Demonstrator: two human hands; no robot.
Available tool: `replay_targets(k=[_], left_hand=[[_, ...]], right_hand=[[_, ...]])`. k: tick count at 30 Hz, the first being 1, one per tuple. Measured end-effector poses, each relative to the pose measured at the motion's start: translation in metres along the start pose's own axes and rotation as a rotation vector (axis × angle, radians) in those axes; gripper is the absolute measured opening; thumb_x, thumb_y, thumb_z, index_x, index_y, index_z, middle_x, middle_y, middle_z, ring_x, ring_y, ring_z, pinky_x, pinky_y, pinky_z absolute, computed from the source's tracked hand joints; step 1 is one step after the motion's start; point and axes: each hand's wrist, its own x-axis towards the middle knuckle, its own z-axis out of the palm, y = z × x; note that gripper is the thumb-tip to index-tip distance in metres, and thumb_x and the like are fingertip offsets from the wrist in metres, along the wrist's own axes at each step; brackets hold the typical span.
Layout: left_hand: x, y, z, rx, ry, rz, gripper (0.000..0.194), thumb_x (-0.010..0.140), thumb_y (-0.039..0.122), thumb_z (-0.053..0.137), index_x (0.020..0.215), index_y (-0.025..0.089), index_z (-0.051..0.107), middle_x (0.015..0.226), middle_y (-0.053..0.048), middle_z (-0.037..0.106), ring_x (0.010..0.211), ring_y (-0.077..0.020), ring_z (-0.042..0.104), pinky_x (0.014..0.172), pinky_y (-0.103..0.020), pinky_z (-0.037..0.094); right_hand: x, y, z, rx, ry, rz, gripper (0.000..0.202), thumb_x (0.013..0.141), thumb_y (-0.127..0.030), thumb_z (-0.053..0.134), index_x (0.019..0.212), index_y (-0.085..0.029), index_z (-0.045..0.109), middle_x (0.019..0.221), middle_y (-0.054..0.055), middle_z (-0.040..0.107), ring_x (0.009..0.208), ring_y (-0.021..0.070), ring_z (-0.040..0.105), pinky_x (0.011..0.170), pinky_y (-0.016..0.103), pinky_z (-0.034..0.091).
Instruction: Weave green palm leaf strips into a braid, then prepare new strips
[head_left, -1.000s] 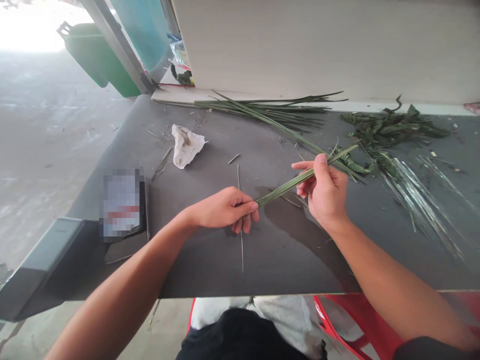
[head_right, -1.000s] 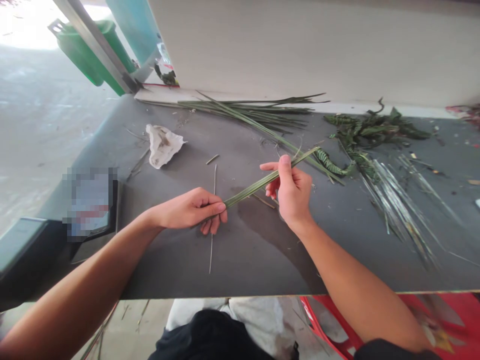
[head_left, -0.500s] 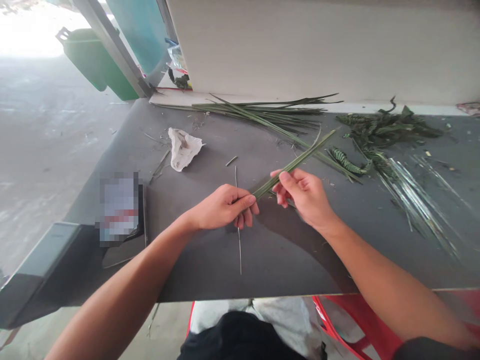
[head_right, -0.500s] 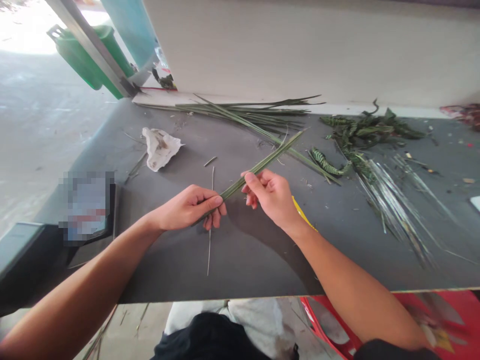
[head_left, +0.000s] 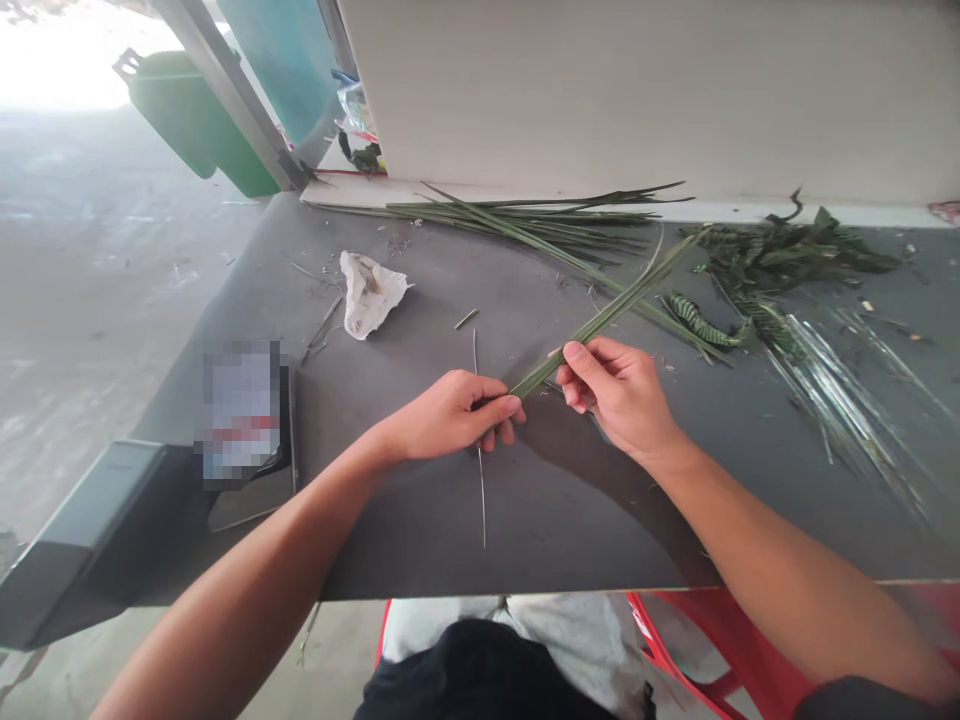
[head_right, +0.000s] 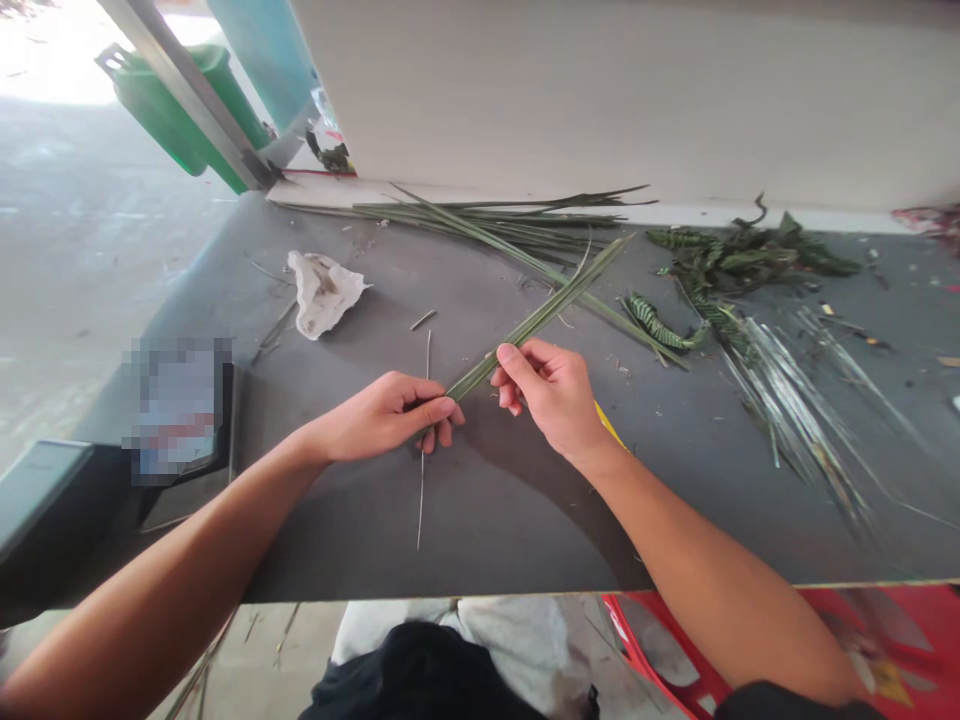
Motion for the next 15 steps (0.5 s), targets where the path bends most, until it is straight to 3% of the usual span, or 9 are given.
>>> replay_targets(k=[7,12,15], left_hand=[[0.000,0.004,0.009,0.186,0.103,0.066,0.031,0.102,0.030,0.046,0.090,0.015,0.069,0.075,-0.001,0.075,0.056,-0.0078,0.063,0.060,-0.019,0.049],[0.000,0.001,0.014,0.378,0.198,0.124,0.034,0.102,0.036,0.047,0.080,0.017,0.065,0.065,0.000,0.068,0.056,-0.0101,0.061,0.061,-0.022,0.046],[0.000,-0.002,0.015,0.561,0.267,0.183,0.028,0.098,0.041,0.054,0.091,0.017,0.066,0.071,-0.001,0.068,0.061,-0.0134,0.062,0.060,-0.025,0.043]], right_hand=[[-0.003,0.000,0.004,0.039,-0.059,0.049,0.031,0.081,-0.046,0.081,0.076,-0.018,0.068,0.064,-0.001,0.067,0.048,0.0078,0.058,0.041,0.019,0.045],[-0.002,0.000,0.002,0.011,-0.041,-0.013,0.028,0.082,-0.045,0.080,0.079,-0.019,0.071,0.062,-0.001,0.066,0.047,0.0078,0.057,0.041,0.019,0.044],[0.000,-0.001,0.000,0.025,-0.043,-0.054,0.025,0.083,-0.044,0.080,0.082,-0.021,0.073,0.062,-0.002,0.065,0.047,0.0076,0.057,0.040,0.019,0.044]])
